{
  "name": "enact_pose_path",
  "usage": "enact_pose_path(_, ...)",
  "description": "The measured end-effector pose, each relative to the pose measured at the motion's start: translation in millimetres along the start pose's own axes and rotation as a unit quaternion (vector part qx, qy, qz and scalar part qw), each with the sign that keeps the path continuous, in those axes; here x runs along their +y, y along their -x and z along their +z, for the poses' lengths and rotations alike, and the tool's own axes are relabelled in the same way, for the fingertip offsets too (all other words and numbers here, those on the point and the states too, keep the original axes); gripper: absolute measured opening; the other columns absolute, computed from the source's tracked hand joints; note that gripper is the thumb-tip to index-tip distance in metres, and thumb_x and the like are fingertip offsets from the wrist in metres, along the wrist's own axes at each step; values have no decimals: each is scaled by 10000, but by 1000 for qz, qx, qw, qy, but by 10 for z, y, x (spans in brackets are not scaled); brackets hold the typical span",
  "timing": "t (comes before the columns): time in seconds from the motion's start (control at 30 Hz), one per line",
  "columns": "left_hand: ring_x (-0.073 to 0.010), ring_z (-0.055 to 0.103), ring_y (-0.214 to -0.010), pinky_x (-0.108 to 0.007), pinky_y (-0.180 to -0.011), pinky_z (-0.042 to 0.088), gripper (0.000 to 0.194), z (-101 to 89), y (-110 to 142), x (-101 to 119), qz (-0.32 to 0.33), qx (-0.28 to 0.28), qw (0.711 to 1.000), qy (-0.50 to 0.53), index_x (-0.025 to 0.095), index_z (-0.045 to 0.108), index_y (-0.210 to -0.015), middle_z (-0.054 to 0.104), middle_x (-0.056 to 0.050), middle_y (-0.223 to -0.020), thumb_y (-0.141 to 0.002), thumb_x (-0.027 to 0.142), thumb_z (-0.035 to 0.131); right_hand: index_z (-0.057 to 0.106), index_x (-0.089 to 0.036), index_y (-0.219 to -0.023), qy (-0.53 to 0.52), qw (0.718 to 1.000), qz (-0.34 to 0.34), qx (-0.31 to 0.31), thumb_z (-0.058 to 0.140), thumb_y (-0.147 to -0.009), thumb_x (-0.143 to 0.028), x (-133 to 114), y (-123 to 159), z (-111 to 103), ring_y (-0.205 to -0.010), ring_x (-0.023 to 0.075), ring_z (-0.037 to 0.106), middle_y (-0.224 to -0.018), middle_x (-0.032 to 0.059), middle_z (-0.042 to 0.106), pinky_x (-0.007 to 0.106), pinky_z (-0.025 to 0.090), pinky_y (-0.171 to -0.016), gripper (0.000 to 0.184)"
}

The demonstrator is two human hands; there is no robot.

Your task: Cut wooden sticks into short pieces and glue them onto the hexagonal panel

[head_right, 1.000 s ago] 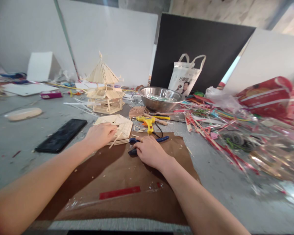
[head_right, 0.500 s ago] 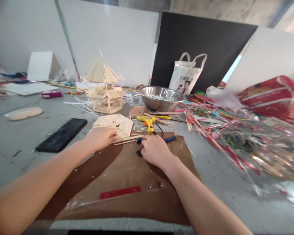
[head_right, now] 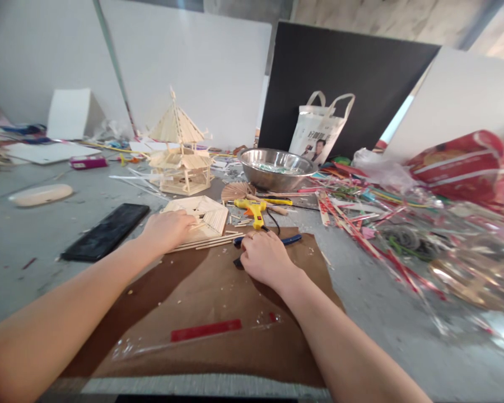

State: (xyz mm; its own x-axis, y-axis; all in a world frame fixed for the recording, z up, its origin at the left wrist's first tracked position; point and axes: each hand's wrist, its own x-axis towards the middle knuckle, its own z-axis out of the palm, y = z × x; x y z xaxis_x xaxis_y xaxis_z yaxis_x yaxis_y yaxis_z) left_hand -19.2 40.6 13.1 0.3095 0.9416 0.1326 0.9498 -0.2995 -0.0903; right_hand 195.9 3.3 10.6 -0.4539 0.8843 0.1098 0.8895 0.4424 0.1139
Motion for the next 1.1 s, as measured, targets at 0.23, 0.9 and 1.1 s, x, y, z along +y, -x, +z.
enact_pose_path(0.23,-212,550,-775,-293,-627,405,248,-2,90,174,93,-51,994,18,182,577,-767,609,-73,-821,-739,311,367,570,-174,-790,-27,999,4,35,357,-772,-207,-15,-28,7,-822,153,496,-854,45,596,256,297,-763,216)
enact_pose_path(0.9,-211,562,-750,-294,-621,416,227,-106,78,73,44,-52,998,17,172,584,-745,617,-95,-805,-710,247,373,565,-154,-833,-48,996,-47,53,374,-781,-226,-35,-18,57,-835,151,495,-864,55,591,261,306,-778,210)
enact_pose_path(1.1,-253,567,-754,-332,-602,417,257,-124,-3,-164,-55,-35,998,-13,180,585,-765,618,-113,-793,-713,254,344,571,-160,-828,-47,996,-48,55,373,-784,-224,-32,-21,64,-830,150,501,-852,50,597,261,309,-777,212)
